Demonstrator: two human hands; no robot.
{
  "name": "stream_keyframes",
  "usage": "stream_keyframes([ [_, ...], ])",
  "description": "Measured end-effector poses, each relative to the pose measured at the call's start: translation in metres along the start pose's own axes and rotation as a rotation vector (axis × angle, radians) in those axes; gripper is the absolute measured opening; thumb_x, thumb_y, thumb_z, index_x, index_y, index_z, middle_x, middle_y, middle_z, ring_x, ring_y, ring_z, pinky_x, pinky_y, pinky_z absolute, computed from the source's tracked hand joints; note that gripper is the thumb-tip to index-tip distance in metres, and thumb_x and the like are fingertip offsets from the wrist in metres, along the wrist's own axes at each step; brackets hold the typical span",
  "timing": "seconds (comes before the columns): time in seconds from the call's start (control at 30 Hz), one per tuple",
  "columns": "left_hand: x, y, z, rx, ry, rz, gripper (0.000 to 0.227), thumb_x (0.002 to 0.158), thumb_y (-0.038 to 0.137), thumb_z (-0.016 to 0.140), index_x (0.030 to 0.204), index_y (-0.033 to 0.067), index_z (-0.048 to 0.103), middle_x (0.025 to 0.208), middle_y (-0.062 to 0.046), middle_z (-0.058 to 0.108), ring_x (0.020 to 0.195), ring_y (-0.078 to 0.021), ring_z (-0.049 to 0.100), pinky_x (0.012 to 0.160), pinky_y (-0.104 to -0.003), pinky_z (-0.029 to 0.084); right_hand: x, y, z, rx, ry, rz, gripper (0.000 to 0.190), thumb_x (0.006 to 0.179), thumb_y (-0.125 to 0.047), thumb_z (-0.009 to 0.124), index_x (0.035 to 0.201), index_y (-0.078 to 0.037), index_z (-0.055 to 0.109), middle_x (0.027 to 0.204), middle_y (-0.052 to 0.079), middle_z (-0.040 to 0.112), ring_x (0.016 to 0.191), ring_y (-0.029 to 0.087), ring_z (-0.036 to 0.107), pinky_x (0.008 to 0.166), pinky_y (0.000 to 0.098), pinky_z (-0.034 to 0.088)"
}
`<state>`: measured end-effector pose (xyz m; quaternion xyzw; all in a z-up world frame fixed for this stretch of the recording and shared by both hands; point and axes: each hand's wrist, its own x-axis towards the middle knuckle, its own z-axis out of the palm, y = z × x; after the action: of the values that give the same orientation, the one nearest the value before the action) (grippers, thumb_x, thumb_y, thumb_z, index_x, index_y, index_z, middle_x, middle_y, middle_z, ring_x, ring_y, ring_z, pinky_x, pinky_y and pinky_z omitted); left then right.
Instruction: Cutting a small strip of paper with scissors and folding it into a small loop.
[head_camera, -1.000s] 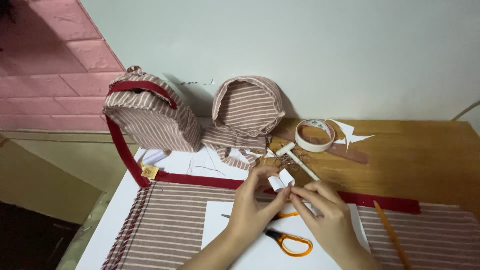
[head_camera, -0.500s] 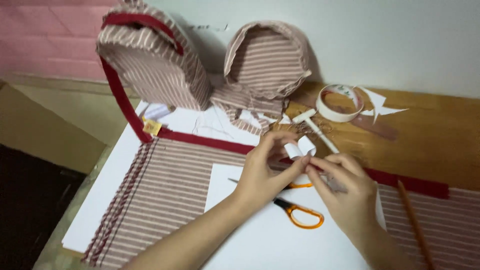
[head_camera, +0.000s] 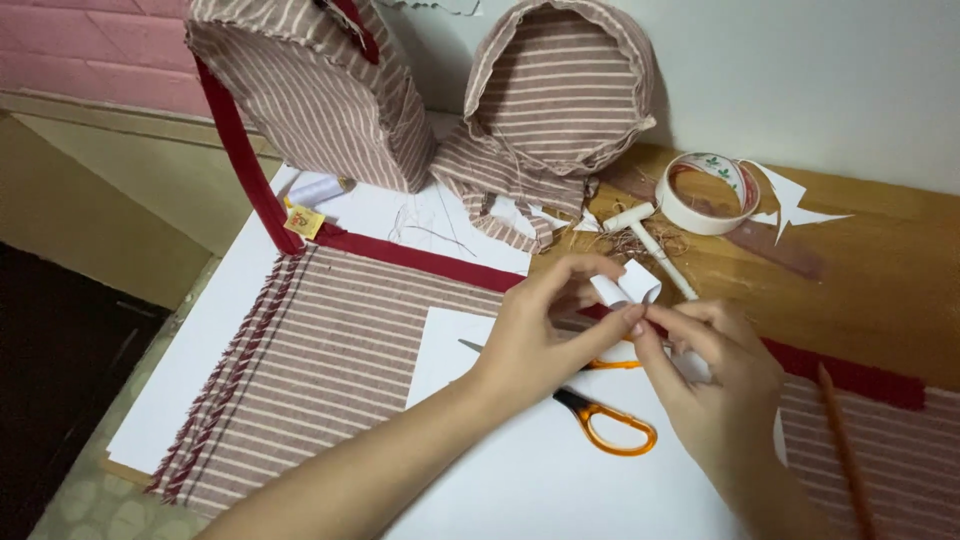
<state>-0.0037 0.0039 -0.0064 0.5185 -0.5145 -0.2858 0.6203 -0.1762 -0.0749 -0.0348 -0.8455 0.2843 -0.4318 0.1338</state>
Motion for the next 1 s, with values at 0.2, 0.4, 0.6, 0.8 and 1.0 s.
stream_keyframes([
  [0.2,-0.002,0.001,-0.005,-0.004,-0.083,0.009,0.031,0.106,0.022,0.067,0.134,0.0085,0.068,0.118,-0.009,0.074,0.104,-0.0156,0.079,0.098,-0.027,0.064,0.002,0.005,0.0,0.121,0.045,0.05,0.016,0.099,0.003,0.082,0.114,0.001,0.077,0.096,0.011,0.071,0.084,0.018,0.066,0.068,0.0284,0.053],
  [0.4,0.003,-0.001,-0.009,0.137,-0.064,0.143,0.03,0.115,0.023,0.053,0.134,0.0075,0.07,0.134,-0.011,0.075,0.128,-0.0249,0.071,0.114,-0.036,0.055,0.006,0.002,0.001,0.132,0.008,0.17,0.013,0.099,-0.001,0.081,0.112,-0.001,0.08,0.1,0.009,0.072,0.082,0.016,0.066,0.068,0.0265,0.052],
  [0.6,0.003,-0.004,-0.008,0.043,-0.035,-0.025,0.03,0.108,0.025,0.065,0.132,0.0094,0.073,0.102,-0.002,0.074,0.089,-0.0094,0.07,0.079,-0.024,0.059,0.009,0.0,-0.004,0.143,-0.077,0.265,0.01,0.098,-0.014,0.076,0.101,-0.006,0.082,0.096,0.001,0.071,0.08,0.01,0.068,0.069,0.0227,0.054],
  [0.8,0.002,-0.005,-0.006,0.05,-0.013,-0.001,0.027,0.102,0.02,0.074,0.126,0.0086,0.073,0.108,-0.003,0.077,0.095,-0.0105,0.072,0.085,-0.025,0.061,0.005,0.008,0.004,0.296,0.006,0.297,0.013,0.087,0.0,0.078,0.096,-0.009,0.081,0.085,-0.002,0.063,0.075,0.009,0.057,0.06,0.0221,0.043],
  [1.0,0.003,-0.001,-0.01,0.015,-0.049,-0.081,0.031,0.107,0.019,0.063,0.135,0.0095,0.069,0.121,-0.005,0.078,0.113,-0.0141,0.074,0.096,-0.027,0.061,-0.02,0.064,0.029,0.686,-0.021,0.481,0.025,0.088,0.002,0.077,0.111,0.012,0.079,0.112,0.016,0.075,0.104,0.023,0.071,0.093,0.0323,0.058],
])
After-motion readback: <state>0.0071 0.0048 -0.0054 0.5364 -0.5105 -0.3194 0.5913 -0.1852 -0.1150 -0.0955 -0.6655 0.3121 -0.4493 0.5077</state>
